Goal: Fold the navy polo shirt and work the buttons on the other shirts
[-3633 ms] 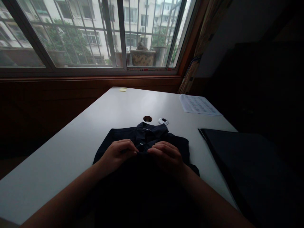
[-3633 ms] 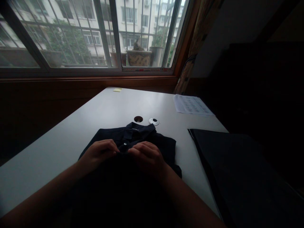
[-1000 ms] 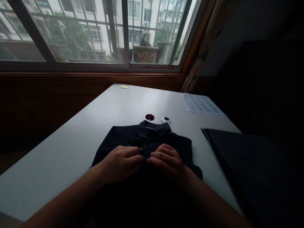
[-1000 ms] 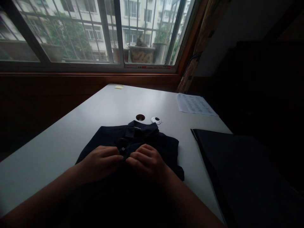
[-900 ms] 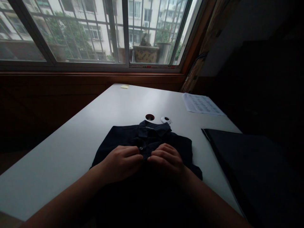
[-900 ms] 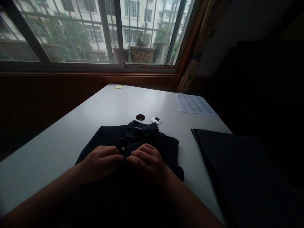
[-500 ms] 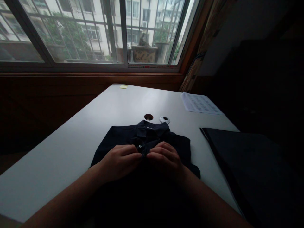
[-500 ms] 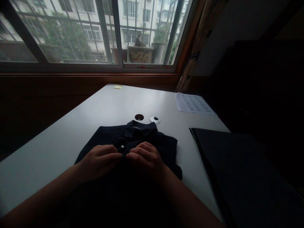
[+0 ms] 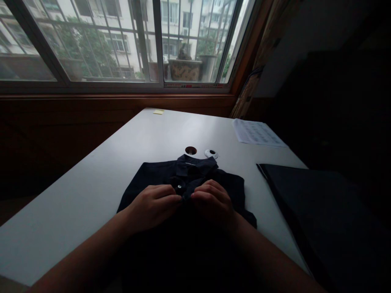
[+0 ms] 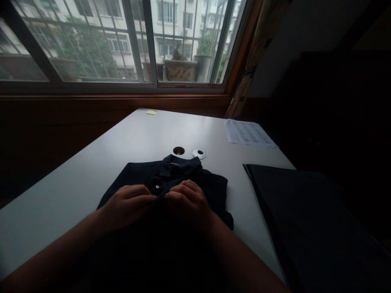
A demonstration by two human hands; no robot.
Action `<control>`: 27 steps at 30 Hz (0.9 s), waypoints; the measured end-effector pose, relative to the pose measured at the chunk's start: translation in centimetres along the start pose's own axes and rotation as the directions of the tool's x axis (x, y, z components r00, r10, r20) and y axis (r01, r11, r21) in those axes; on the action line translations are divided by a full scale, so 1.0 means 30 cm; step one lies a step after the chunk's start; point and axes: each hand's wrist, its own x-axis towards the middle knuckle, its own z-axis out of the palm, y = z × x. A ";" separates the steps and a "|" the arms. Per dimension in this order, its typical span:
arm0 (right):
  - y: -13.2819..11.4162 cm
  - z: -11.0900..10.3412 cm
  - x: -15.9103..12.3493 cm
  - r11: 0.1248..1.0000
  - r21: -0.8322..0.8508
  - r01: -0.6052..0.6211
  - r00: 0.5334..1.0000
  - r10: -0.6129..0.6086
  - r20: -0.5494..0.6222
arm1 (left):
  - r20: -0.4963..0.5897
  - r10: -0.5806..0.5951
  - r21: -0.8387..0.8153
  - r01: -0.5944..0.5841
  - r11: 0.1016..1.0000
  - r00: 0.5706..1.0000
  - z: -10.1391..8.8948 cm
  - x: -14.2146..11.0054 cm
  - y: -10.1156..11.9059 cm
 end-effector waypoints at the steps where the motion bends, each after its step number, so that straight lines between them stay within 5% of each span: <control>1: 0.001 0.001 0.001 1.000 -0.006 0.003 1.000 -0.003 -0.004 | -0.004 0.001 -0.002 -0.001 1.000 1.000 0.000 -0.001 -0.001; 13: 0.003 0.003 0.014 0.994 -0.075 0.077 0.991 -0.068 0.117 | -0.041 -0.030 -0.032 0.029 0.999 0.999 0.001 -0.003 -0.008; 20: 0.031 -0.004 0.005 0.983 -0.112 -0.144 0.989 0.138 -0.062 | -0.179 -0.185 -0.122 0.165 0.979 0.966 -0.016 0.018 -0.006; 27: 0.066 -0.018 0.006 0.910 -0.047 -0.413 0.909 0.409 -0.078 | -0.129 -0.408 -0.191 0.381 0.905 0.904 -0.011 0.026 -0.034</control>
